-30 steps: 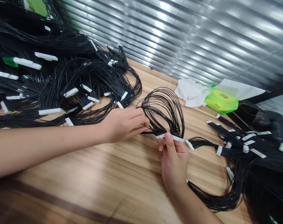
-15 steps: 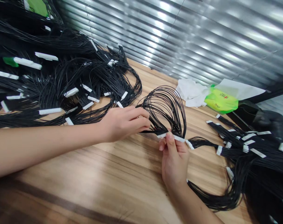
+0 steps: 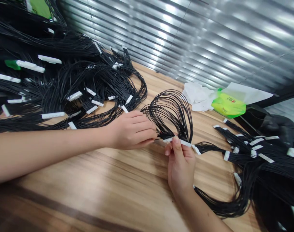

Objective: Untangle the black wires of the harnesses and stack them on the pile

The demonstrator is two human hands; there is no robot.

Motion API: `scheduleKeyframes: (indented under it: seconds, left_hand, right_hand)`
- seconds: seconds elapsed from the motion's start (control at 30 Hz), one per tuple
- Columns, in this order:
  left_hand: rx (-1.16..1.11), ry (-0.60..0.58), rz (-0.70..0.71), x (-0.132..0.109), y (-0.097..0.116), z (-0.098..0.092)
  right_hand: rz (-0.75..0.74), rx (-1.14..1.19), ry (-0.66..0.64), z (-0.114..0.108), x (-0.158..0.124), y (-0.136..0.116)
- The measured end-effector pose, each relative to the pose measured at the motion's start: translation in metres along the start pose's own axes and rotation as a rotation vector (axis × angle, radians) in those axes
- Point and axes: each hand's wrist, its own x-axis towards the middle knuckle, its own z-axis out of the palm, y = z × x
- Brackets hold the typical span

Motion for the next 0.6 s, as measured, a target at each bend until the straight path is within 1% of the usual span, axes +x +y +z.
scheduleKeyframes:
  seconds: [0.13,0.27,0.37,0.5,0.6]
  left_hand:
    - [-0.041,0.007,-0.035,0.000,0.000,0.000]
    - [-0.076,-0.011,-0.125,-0.003,0.001,0.001]
    - [-0.051,0.005,-0.171,-0.008,0.001,0.003]
    - [0.053,-0.013,-0.156,-0.014,0.000,0.003]
    - [0.058,-0.018,-0.112,-0.014,-0.002,0.002]
  right_hand:
    - [-0.001,-0.024,-0.005,-0.002,0.000,0.002]
    - [-0.007,-0.051,-0.007,-0.003,0.001,0.002]
    - [-0.003,-0.044,0.004,-0.002,0.000,0.001]
    - [-0.006,-0.047,0.005,-0.001,-0.001,0.000]
    - [-0.007,-0.051,0.001,-0.001,-0.001,0.001]
